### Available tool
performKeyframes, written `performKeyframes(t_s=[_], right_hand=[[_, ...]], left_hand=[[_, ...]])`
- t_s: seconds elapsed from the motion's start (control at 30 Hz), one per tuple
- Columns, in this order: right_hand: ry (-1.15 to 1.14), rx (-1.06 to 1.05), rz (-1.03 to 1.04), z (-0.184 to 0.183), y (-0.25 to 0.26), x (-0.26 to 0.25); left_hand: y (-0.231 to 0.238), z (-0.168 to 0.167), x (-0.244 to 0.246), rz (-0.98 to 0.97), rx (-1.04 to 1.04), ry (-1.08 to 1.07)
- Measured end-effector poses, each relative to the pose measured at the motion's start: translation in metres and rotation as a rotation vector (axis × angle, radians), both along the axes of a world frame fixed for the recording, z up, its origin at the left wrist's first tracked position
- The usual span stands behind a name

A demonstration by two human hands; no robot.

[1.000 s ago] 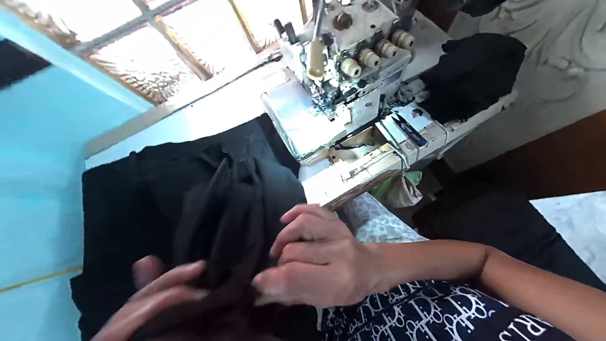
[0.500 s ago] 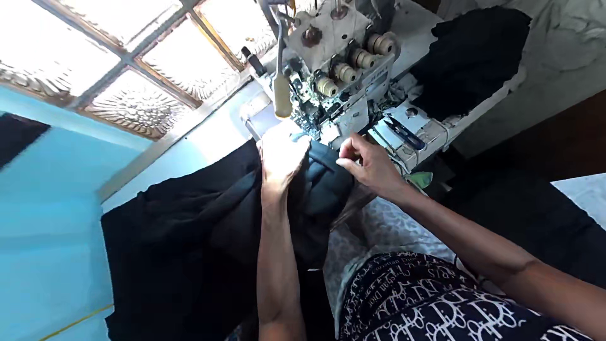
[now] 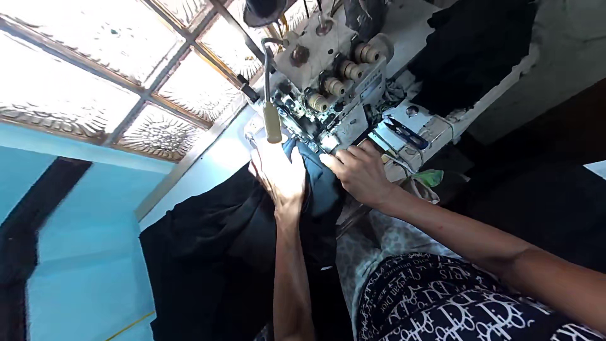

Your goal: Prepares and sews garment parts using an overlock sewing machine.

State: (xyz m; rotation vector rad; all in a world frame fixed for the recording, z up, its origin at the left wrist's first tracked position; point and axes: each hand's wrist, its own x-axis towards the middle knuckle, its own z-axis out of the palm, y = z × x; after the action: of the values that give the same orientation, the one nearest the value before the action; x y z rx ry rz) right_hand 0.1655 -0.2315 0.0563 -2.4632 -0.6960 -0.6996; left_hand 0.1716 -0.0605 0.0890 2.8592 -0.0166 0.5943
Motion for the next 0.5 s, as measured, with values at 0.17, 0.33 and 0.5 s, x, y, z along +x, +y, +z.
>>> performKeyframes(t_s=[0.17, 0.33, 0.5], right_hand=[[-0.024, 0.015, -0.007, 0.003, 0.007, 0.01], [-0.07, 0.016, -0.007, -0.002, 0.008, 0.015], [-0.084, 0.003, 0.023, -0.001, 0.005, 0.017]], left_hand=[[-0.003, 0.011, -0.044, -0.305, -0.005, -0.046], [0.013, 0.014, -0.075, -0.31, 0.173, 0.238], [0.03, 0.025, -0.087, -0.246, 0.161, 0.3]])
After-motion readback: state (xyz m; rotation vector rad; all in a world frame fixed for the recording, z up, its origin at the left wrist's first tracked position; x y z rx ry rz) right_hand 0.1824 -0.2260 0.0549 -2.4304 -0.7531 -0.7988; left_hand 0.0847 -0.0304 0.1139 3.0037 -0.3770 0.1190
